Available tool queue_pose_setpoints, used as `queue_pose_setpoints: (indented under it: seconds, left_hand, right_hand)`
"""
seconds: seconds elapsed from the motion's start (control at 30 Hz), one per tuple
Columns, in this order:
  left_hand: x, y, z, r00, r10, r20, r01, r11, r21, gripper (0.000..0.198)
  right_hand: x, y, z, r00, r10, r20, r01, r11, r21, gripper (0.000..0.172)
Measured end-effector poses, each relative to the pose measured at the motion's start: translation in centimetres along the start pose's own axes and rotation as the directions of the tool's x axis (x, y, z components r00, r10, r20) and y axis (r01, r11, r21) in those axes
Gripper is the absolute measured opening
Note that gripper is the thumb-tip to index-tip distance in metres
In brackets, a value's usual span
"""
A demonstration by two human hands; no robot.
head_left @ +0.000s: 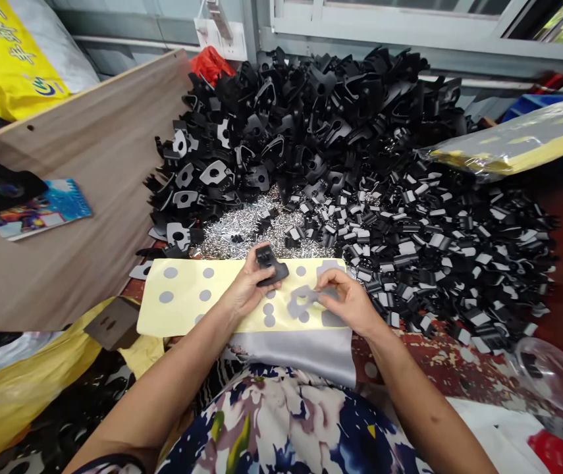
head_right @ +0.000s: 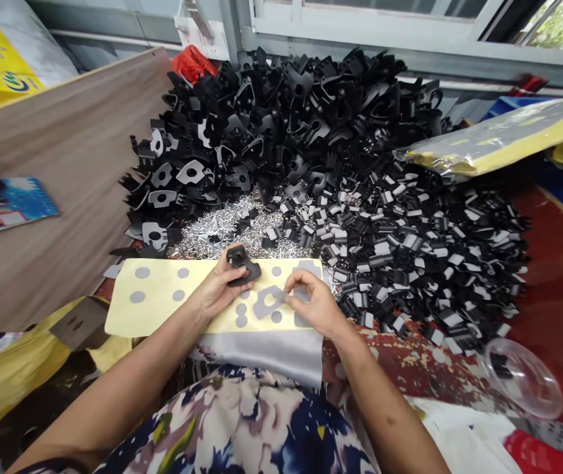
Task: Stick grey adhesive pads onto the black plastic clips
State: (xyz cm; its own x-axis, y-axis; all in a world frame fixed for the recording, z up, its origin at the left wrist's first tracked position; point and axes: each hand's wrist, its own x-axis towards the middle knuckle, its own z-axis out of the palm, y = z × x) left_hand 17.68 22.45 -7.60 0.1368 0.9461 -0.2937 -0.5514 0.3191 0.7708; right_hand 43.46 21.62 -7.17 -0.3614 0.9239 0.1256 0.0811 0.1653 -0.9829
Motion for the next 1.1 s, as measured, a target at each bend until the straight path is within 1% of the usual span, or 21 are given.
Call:
queue_pose_setpoints:
  seconds: [0.03, 0.07, 0.13, 0.2, 0.37, 0.57, 0.8, 1.0, 1.1]
  left_hand:
    - [-0.6, 0.1, 0.6, 0.999, -0.024, 0.027, 0.025, 0.999, -0.027, 0.074]
    - [-1.2, 0.2, 1.2, 0.997, -0.044, 0.058, 0.047, 0.997, -0.061, 0.067]
    - [-2.2, 0.0, 2.3, 0.992, -0.072, 0.103, 0.085, 0.988, -0.129, 0.053]
    - [-2.8, -0.5, 3.0, 0.989, -0.089, 0.119, 0.108, 0.98, -0.167, 0.046]
    - [-3.1, -1.6, 3.7, 0.979, -0.098, 0.178, 0.134, 0.97, -0.203, 0.045]
    - [-3.3, -1.8, 3.5, 0.977, -0.082, 0.195, 0.131, 0.958, -0.255, 0.04]
    - [-3.2, -2.0, 3.3, 0.98, -0.075, 0.182, 0.121, 0.959, -0.256, 0.039]
    - [-3.2, -1.9, 3.3, 0.979, -0.08, 0.185, 0.128, 0.955, -0.266, 0.039]
    - [-3.3, -1.7, 3.4, 0.982, -0.088, 0.168, 0.129, 0.959, -0.252, 0.039]
  right_hand:
    - [0.0, -0.2, 0.6, 0.994, -0.021, -0.104, 0.017, 0.999, -0.04, 0.019]
    - [-0.1, -0.4, 1.2, 0.983, -0.046, -0.178, 0.033, 0.997, -0.075, 0.017]
    - [-0.1, -0.7, 2.3, 0.964, -0.087, -0.249, 0.059, 0.991, -0.12, 0.015]
    - [-0.2, -1.0, 3.2, 0.955, -0.111, -0.276, 0.072, 0.986, -0.147, 0.012]
    - [-0.1, -0.9, 4.3, 0.948, -0.143, -0.283, 0.085, 0.975, -0.207, 0.008]
    - [-0.2, -0.4, 4.6, 0.943, -0.157, -0.294, 0.083, 0.965, -0.251, 0.007]
    - [-0.1, -0.2, 4.8, 0.945, -0.148, -0.292, 0.07, 0.963, -0.26, 0.004]
    - [-0.3, -0.6, 5.2, 0.944, -0.179, -0.278, 0.088, 0.947, -0.309, 0.006]
    - [-0.3, -0.7, 5.3, 0.942, -0.173, -0.287, 0.083, 0.95, -0.301, 0.007]
